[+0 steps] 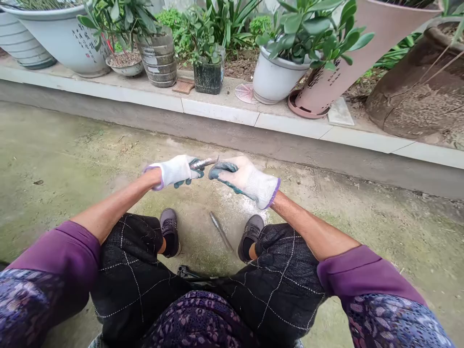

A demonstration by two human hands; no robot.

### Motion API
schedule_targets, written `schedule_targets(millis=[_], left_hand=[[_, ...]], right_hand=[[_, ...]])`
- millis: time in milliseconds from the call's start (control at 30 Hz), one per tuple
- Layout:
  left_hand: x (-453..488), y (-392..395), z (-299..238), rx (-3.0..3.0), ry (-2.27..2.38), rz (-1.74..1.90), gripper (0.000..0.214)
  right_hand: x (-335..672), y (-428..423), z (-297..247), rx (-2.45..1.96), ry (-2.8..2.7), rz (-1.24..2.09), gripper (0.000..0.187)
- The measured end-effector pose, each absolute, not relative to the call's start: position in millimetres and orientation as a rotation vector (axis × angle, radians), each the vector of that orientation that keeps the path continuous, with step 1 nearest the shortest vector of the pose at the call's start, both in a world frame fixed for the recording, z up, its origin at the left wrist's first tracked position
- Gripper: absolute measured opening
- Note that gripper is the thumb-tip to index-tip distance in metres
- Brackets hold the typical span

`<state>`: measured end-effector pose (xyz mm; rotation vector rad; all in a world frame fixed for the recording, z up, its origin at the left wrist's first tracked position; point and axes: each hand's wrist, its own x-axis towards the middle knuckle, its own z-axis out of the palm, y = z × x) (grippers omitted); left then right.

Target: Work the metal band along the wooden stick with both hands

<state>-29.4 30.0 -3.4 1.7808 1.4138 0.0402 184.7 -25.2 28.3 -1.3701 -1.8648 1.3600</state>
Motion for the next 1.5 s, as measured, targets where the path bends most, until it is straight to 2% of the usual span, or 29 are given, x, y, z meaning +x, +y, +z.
schedule_targets(millis=[133,233,367,467,700,967,1067,1167,1267,1500], left_hand=[[-20,29,-7,1.86,1.415,0.002,0.029],[-18,27,3,1.843,1.376,0.146,0.027],[-16,22,24,1.743,1.285,0.441,0.03],[-6,17,35,1.778,1.285,0.454,0.024],[14,-1,44,1.721,1.222,0.464,0.015],[-14,-7,40,1.441,0.993,0.303,0.042],[-18,-6,39,1.419,1.094,0.348,0.036],[-24,-3,41,1.387,1.152,0.41,0.03],[-35,1,44,1.369,1.14,0.433,0.028],[-58,4,41,1.261,1.092,0.383,0.037]], right_hand=[[187,-19,33,-1.368,-2.0,1.076,0.03],[195,-12,25,-1.36,-2.281,0.953,0.023],[207,0,11,-1.359,-2.369,1.039,0.025],[209,7,10,-1.284,-2.016,1.114,0.038],[190,1,28,-1.087,-1.401,1.347,0.038],[199,5,31,-1.038,-1.36,1.254,0.05],[190,2,22,-1.037,-1.473,1.392,0.046],[173,-12,13,-1.126,-1.601,1.502,0.033],[161,-33,11,-1.236,-1.615,1.45,0.025],[165,-47,12,-1.171,-1.54,1.229,0.03]])
